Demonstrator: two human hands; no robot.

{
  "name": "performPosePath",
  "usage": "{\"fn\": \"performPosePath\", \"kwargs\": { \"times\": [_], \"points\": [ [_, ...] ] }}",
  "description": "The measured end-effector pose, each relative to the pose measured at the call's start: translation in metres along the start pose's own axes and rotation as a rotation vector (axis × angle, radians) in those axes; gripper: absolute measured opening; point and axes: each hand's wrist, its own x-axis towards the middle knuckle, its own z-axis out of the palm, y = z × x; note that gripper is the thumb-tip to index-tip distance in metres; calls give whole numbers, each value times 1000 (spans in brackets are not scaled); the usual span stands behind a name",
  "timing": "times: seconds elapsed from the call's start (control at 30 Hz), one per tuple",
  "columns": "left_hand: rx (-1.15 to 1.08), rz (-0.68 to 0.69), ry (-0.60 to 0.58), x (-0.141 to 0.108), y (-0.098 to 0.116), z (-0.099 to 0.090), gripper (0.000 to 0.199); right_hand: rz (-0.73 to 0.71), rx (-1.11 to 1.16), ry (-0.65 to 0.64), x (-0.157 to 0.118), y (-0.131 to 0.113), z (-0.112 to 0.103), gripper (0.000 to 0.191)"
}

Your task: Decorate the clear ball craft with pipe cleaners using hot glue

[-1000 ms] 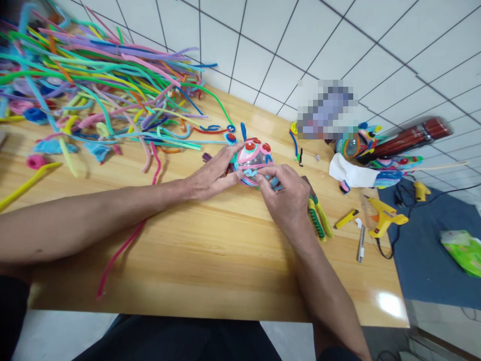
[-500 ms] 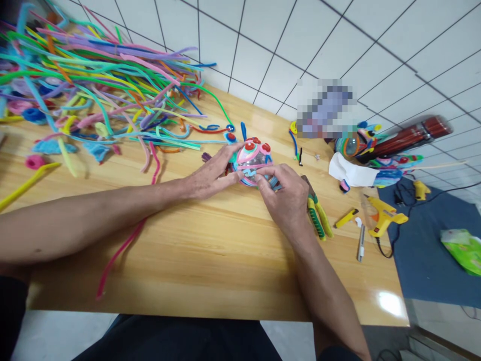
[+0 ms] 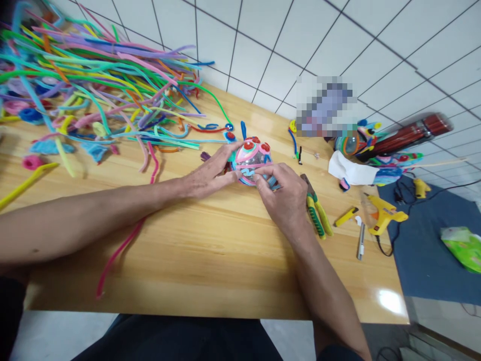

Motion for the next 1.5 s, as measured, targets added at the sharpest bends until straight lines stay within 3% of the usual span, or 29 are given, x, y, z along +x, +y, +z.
{"fn": "performPosePath", "kwargs": {
  "times": [0.27,0.93,1.23,1.5],
  "points": [
    [6,-27,-26,1,0,0,75,-11,42,4,0,0,0,6],
    [-4,14,-38,-1,-3,-2,77,225,104,-29,3,10,-3,20],
    [-37,30,-27,0,-5,-1,78,276,327,-131,5,26,-10,17],
    [-24,48,-46,1,-2,-3,77,309,381,-114,3,28,-3,19]
  ]
}}
